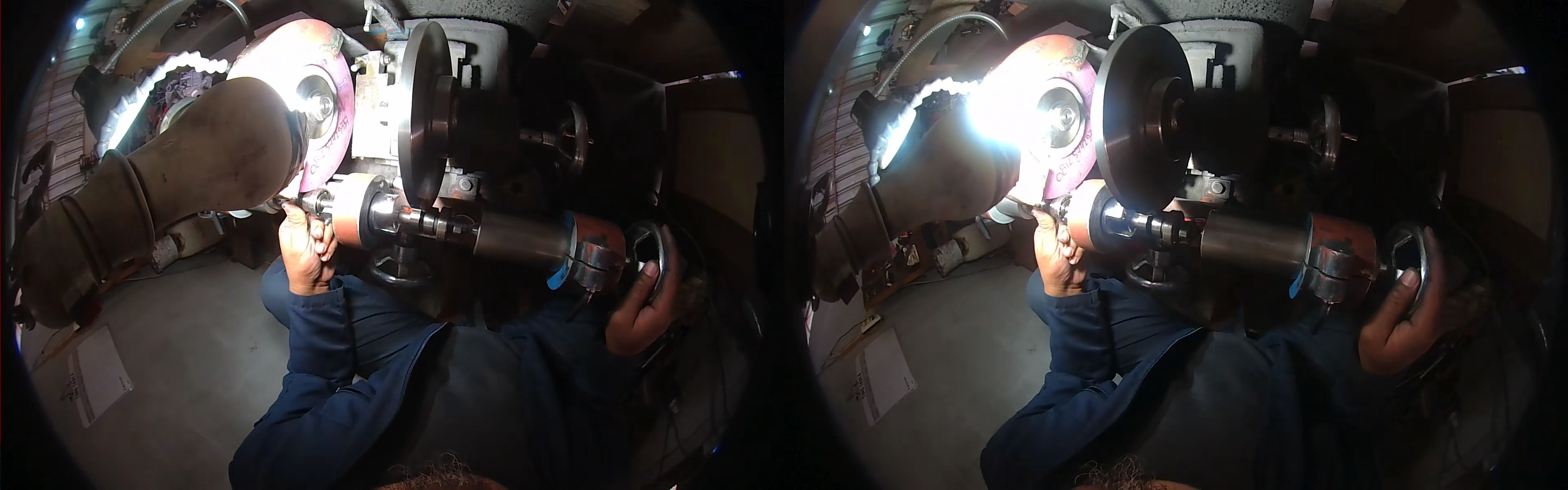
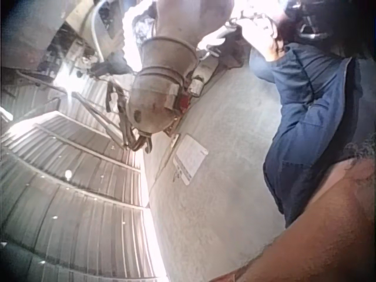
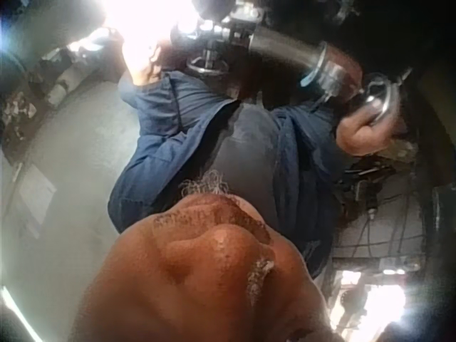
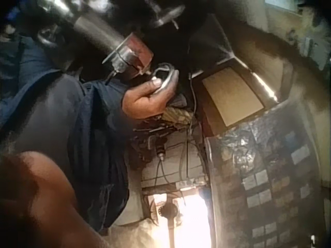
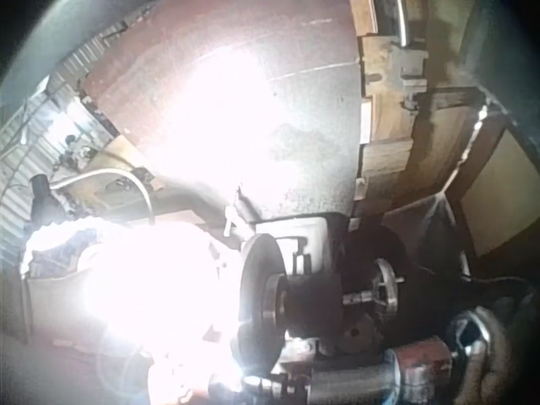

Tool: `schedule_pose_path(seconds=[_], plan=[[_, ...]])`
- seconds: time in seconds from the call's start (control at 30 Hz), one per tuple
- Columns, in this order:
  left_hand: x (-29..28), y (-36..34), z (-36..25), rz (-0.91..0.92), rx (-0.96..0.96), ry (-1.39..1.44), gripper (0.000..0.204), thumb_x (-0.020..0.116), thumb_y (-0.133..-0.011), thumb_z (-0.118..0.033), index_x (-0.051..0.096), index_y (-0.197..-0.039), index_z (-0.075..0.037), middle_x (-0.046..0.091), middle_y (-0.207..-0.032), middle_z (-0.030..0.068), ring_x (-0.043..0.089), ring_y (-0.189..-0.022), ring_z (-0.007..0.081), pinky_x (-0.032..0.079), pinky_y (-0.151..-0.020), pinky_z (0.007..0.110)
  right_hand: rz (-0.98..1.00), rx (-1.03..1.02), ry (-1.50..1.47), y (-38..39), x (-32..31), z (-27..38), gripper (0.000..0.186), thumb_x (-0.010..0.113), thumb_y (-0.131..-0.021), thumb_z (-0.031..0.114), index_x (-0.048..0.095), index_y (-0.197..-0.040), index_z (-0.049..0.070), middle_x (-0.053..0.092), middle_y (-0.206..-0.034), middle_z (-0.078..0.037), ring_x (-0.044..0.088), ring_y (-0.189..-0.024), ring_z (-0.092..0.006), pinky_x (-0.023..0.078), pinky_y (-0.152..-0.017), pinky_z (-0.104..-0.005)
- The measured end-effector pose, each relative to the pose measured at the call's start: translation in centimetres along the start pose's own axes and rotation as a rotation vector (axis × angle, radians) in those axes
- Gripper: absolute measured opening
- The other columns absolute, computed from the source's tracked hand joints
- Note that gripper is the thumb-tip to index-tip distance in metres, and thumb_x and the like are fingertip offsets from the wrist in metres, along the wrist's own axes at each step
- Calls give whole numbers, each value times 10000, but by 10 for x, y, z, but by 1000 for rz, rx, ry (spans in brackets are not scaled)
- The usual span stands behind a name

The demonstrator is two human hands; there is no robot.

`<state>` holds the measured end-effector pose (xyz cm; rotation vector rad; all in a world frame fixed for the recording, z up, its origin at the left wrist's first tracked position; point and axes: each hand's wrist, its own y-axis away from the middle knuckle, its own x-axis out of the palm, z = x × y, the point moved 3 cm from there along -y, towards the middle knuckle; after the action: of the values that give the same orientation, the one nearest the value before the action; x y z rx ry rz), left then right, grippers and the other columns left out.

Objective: The person operates a lathe machine by turning manual handwheels to feed a cutting tool into a rotating metal camshaft, while also periodically wiping parts of the machine with their hands and adjusting small components.

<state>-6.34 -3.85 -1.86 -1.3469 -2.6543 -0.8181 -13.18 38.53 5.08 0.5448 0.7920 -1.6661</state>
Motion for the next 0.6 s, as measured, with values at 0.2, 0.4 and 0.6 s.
schedule_pose_path(seconds=[0.2, 0.4, 0.6], plan=[[1, 1, -1, -26, 8, 10, 460, 447, -1024, -432, 492, -761, -57, 468, -605, -2, 387, -414, 63, 302, -331, 195, 22, 4, -13, 0, 1, 0, 357, 397, -1002, 71, 544, -1297, -68, 616, -1253, -201, 607, -1155, -288, 470, -980, -354], [-2, 1, 0, -33, 23, -1, 463, 449, -1021, -437, 481, -749, -65, 472, -606, 1, 391, -414, 63, 300, -330, 194, 27, 14, -7, 0, 0, -1, 358, 399, -1003, 73, 540, -1300, -69, 614, -1254, -205, 607, -1155, -286, 470, -981, -356], [-2, 0, 1, -17, 26, -13, 473, 452, -1014, -453, 477, -742, -65, 489, -614, 7, 393, -407, 62, 293, -321, 195, 17, -7, -13, 1, 0, -1, 361, 395, -998, 49, 534, -1311, -66, 606, -1267, -200, 602, -1163, -288, 465, -988, -358]])
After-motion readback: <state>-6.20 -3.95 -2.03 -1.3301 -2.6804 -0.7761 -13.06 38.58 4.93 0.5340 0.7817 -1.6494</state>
